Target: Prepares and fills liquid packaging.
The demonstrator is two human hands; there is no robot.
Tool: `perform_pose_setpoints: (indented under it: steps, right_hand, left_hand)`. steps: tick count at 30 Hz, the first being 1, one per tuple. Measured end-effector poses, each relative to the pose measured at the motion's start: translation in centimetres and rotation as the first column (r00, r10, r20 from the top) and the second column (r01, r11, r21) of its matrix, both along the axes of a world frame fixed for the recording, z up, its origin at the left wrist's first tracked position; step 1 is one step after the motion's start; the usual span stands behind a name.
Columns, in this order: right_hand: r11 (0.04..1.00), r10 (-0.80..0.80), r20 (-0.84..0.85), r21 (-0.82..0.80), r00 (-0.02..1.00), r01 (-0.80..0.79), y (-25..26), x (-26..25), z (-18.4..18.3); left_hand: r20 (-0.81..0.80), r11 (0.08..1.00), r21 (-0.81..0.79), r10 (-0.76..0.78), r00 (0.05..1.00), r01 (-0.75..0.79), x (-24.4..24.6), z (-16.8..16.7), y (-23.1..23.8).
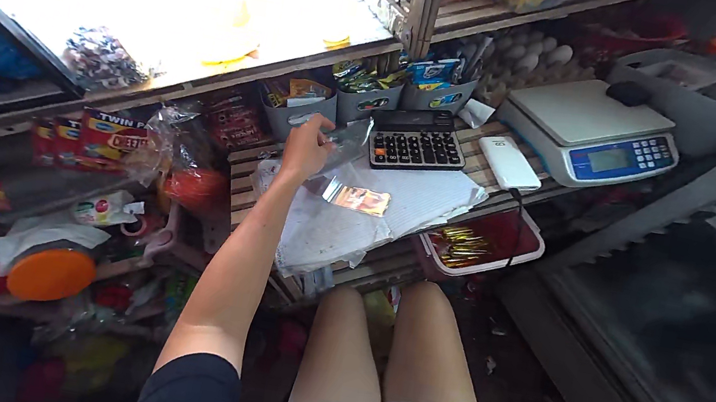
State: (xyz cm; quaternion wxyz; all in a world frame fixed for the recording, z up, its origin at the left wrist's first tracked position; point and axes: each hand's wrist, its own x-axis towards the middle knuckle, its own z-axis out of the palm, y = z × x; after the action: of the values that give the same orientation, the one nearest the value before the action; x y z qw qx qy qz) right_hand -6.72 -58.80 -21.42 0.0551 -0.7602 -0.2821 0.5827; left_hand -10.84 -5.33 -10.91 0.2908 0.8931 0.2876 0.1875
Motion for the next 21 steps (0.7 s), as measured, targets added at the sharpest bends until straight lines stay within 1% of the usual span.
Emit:
perform_pose_setpoints:
  steps: [1, 2, 3, 4, 6, 7, 8, 9, 10, 12, 13, 14, 15, 16, 18, 19, 21]
  right_hand:
    - [0.960, -0.045, 0.041, 0.278, 0.998, 0.032, -1.5, 1.5, -1.6]
    - [0.868, -0.087, 0.081, 0.495, 0.993, 0.035, -2.0, 3.0, -3.2]
    - [0.763, -0.130, 0.111, 0.646, 0.985, 0.028, -1.1, 4.0, -3.5]
    - [0.656, -0.164, 0.136, 0.755, 0.977, 0.006, 0.7, 4.4, -2.5]
    - [0.467, -0.191, 0.142, 0.884, 0.971, -0.038, 5.5, 4.7, 1.3]
    - [0.395, -0.190, 0.119, 0.918, 0.975, -0.035, 8.2, 4.6, 3.5]
    - [0.346, -0.187, 0.073, 0.938, 0.980, -0.004, 10.7, 4.3, 5.5]
    - [0.318, -0.181, -0.012, 0.945, 0.983, 0.070, 13.2, 4.1, 7.2]
    - [0.306, -0.172, -0.137, 0.934, 0.976, 0.185, 15.5, 3.9, 8.5]
    - [0.296, -0.131, -0.408, 0.854, 0.904, 0.428, 19.4, 3.6, 10.3]
    - [0.272, -0.102, -0.511, 0.811, 0.853, 0.518, 20.7, 3.6, 10.8]
    - [0.234, -0.073, -0.580, 0.781, 0.811, 0.579, 21.7, 3.6, 11.4]
    - [0.184, -0.057, -0.601, 0.778, 0.797, 0.600, 22.2, 3.6, 11.9]
    - [0.127, -0.071, -0.579, 0.802, 0.812, 0.584, 22.5, 3.6, 12.5]
    - [0.026, -0.202, -0.455, 0.883, 0.867, 0.469, 22.6, 3.6, 13.2]
    - [0.000, -0.269, -0.394, 0.912, 0.879, 0.409, 22.6, 3.7, 13.2]
    - [0.006, -0.321, -0.314, 0.943, 0.894, 0.334, 22.3, 4.1, 13.0]
  left_hand:
    - [0.070, 1.000, -0.004, -0.021, 0.997, 0.021, -0.3, 0.6, -0.4]
    - [0.151, 0.999, -0.007, -0.044, 0.988, 0.046, -0.6, 1.2, -0.8]
    - [0.232, 0.997, -0.020, -0.064, 0.971, 0.071, -1.0, 1.8, -1.5]
    - [0.296, 0.994, -0.038, -0.082, 0.952, 0.098, -1.4, 2.6, -2.3]
    - [0.393, 0.985, -0.061, -0.124, 0.911, 0.160, -2.5, 4.4, -4.5]
    - [0.432, 0.976, -0.056, -0.166, 0.887, 0.211, -3.2, 5.1, -5.8]
    - [0.465, 0.962, -0.038, -0.221, 0.857, 0.269, -3.8, 5.6, -7.1]
    - [0.492, 0.942, -0.020, -0.283, 0.823, 0.335, -4.5, 6.0, -8.5]
    - [0.504, 0.920, -0.015, -0.331, 0.798, 0.391, -5.3, 6.3, -9.8]
    - [0.489, 0.892, -0.048, -0.371, 0.789, 0.449, -7.2, 6.6, -12.3]
    - [0.481, 0.882, -0.061, -0.384, 0.788, 0.467, -8.0, 6.4, -13.2]
    - [0.475, 0.873, -0.064, -0.400, 0.784, 0.484, -8.7, 6.0, -13.7]
    - [0.470, 0.865, -0.065, -0.413, 0.780, 0.498, -9.3, 5.6, -13.9]
    - [0.463, 0.859, -0.064, -0.426, 0.778, 0.508, -9.8, 5.1, -14.0]
    - [0.446, 0.852, -0.057, -0.444, 0.777, 0.520, -10.7, 4.2, -14.0]
    - [0.434, 0.853, -0.054, -0.448, 0.781, 0.519, -11.0, 3.9, -14.0]
    - [0.407, 0.853, -0.028, -0.467, 0.785, 0.522, -11.3, 3.3, -13.9]
